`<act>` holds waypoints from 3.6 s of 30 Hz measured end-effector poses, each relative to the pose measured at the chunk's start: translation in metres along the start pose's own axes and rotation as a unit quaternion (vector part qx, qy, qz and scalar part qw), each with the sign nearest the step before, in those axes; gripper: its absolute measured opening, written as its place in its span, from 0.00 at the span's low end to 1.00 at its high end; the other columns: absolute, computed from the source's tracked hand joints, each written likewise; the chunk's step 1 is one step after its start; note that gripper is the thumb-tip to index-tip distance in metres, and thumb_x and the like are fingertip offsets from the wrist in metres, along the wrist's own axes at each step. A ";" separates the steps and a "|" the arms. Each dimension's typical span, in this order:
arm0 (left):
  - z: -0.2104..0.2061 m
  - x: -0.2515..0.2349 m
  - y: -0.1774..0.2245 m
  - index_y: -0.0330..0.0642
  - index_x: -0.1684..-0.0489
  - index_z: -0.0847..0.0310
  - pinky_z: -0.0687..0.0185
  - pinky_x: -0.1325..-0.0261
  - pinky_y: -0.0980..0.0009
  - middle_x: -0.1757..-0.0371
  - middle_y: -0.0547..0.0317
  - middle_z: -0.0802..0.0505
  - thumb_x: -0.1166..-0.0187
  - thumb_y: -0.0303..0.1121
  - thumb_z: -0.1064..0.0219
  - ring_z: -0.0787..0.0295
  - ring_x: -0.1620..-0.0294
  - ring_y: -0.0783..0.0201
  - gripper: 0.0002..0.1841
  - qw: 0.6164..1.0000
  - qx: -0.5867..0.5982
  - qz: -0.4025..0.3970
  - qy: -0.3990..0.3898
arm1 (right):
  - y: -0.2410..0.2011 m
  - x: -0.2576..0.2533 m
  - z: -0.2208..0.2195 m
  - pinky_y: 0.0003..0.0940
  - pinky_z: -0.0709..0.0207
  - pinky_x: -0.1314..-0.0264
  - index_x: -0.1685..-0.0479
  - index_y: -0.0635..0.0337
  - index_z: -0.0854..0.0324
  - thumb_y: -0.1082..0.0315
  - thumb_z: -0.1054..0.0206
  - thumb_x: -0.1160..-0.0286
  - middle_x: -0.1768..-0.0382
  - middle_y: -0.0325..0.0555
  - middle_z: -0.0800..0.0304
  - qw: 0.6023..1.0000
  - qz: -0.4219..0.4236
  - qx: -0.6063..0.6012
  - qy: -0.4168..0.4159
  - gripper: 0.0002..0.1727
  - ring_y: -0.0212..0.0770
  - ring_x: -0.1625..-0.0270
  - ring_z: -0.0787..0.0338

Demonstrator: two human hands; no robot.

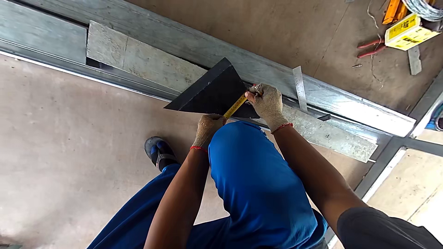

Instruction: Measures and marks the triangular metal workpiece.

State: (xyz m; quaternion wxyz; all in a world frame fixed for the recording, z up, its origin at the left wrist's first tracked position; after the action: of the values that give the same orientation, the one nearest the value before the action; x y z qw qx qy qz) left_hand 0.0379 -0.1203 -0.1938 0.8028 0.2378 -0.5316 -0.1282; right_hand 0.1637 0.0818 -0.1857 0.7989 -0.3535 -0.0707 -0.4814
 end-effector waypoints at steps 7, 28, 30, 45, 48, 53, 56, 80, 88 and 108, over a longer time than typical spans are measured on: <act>0.000 -0.001 -0.002 0.49 0.59 0.05 0.18 0.47 0.51 0.60 0.60 0.04 0.18 0.42 0.32 0.09 0.56 0.63 0.11 1.000 -0.002 -0.005 0.003 | 0.001 -0.001 -0.001 0.61 0.18 0.45 0.52 0.45 0.08 0.40 0.29 0.27 0.57 0.41 0.05 1.000 0.002 0.002 0.000 0.21 0.46 0.50 0.07; 0.007 0.007 -0.008 0.44 0.49 0.07 0.17 0.45 0.56 0.55 0.55 0.05 0.17 0.38 0.31 0.10 0.54 0.63 0.11 0.997 0.049 0.029 -0.049 | 0.001 -0.002 -0.001 0.61 0.18 0.47 0.52 0.47 0.08 0.43 0.28 0.26 0.58 0.43 0.06 1.000 0.001 -0.015 -0.004 0.19 0.47 0.50 0.08; 0.006 0.003 -0.011 0.45 0.51 0.06 0.16 0.44 0.55 0.55 0.56 0.04 0.17 0.39 0.31 0.09 0.54 0.63 0.10 0.998 0.038 0.016 -0.042 | 0.002 -0.002 -0.002 0.60 0.18 0.45 0.52 0.47 0.08 0.43 0.29 0.26 0.57 0.42 0.05 1.000 0.003 -0.011 -0.002 0.19 0.46 0.49 0.08; 0.003 0.004 -0.001 0.48 0.56 0.05 0.17 0.47 0.54 0.59 0.59 0.04 0.19 0.40 0.30 0.09 0.56 0.64 0.09 1.000 0.015 -0.007 -0.009 | 0.000 0.003 -0.002 0.61 0.18 0.42 0.49 0.48 0.09 0.42 0.32 0.23 0.52 0.45 0.06 0.999 0.034 0.031 0.015 0.21 0.48 0.45 0.08; 0.002 0.003 -0.002 0.49 0.57 0.05 0.17 0.47 0.54 0.60 0.59 0.04 0.19 0.40 0.30 0.09 0.57 0.64 0.09 1.000 0.014 -0.003 -0.007 | 0.001 0.002 -0.003 0.60 0.18 0.43 0.49 0.49 0.09 0.41 0.32 0.23 0.53 0.45 0.06 0.998 0.039 0.037 0.018 0.22 0.48 0.46 0.08; 0.004 0.005 -0.002 0.49 0.55 0.05 0.17 0.46 0.51 0.58 0.58 0.04 0.18 0.40 0.31 0.08 0.54 0.62 0.09 1.000 0.009 -0.011 -0.015 | 0.006 0.006 -0.004 0.58 0.18 0.39 0.49 0.51 0.09 0.44 0.32 0.23 0.53 0.46 0.06 0.996 0.076 0.016 0.045 0.21 0.48 0.45 0.08; 0.004 0.009 -0.007 0.47 0.56 0.05 0.17 0.46 0.51 0.58 0.57 0.04 0.18 0.39 0.31 0.09 0.55 0.61 0.10 0.999 0.012 -0.022 -0.023 | 0.007 0.015 -0.003 0.54 0.17 0.41 0.51 0.51 0.07 0.48 0.31 0.22 0.55 0.47 0.06 0.992 0.107 -0.002 0.072 0.19 0.48 0.48 0.08; 0.069 0.034 0.032 0.50 0.36 0.18 0.11 0.67 0.64 0.50 0.54 0.06 0.15 0.41 0.44 0.08 0.63 0.60 0.16 0.940 0.318 -0.015 -0.119 | 0.128 0.048 0.115 0.70 0.19 0.40 0.36 0.51 0.13 0.52 0.39 0.15 0.49 0.54 0.06 0.994 -0.048 0.052 0.078 0.20 0.58 0.44 0.07; 0.138 0.023 0.051 0.55 0.33 0.25 0.09 0.60 0.55 0.49 0.54 0.08 0.11 0.48 0.50 0.07 0.58 0.54 0.18 0.958 0.285 0.023 -0.023 | 0.163 0.022 0.117 0.79 0.23 0.45 0.37 0.53 0.15 0.38 0.26 0.31 0.45 0.64 0.09 0.981 -0.129 0.140 0.032 0.32 0.70 0.40 0.11; 0.201 -0.036 0.081 0.51 0.28 0.19 0.27 0.28 0.31 0.26 0.41 0.18 0.44 0.42 0.15 0.24 0.24 0.35 0.36 0.876 -0.401 -0.246 0.104 | 0.128 0.001 0.181 0.84 0.26 0.54 0.52 0.70 0.16 0.44 0.28 0.29 0.53 0.78 0.13 0.963 -0.155 0.210 0.062 0.31 0.81 0.46 0.13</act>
State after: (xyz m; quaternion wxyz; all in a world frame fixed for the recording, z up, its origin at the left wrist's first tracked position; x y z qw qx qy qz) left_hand -0.1639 -0.0837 -0.1156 0.8225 0.0303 -0.2725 -0.4983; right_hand 0.3099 0.2323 -0.1146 0.7736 -0.1317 -0.1744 -0.5949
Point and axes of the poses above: each hand's wrist, its own x-axis away from the middle knuckle, its own z-axis out of the back of the hand, y = z × x, the point moved 3 cm from there along -x, towards the middle knuckle
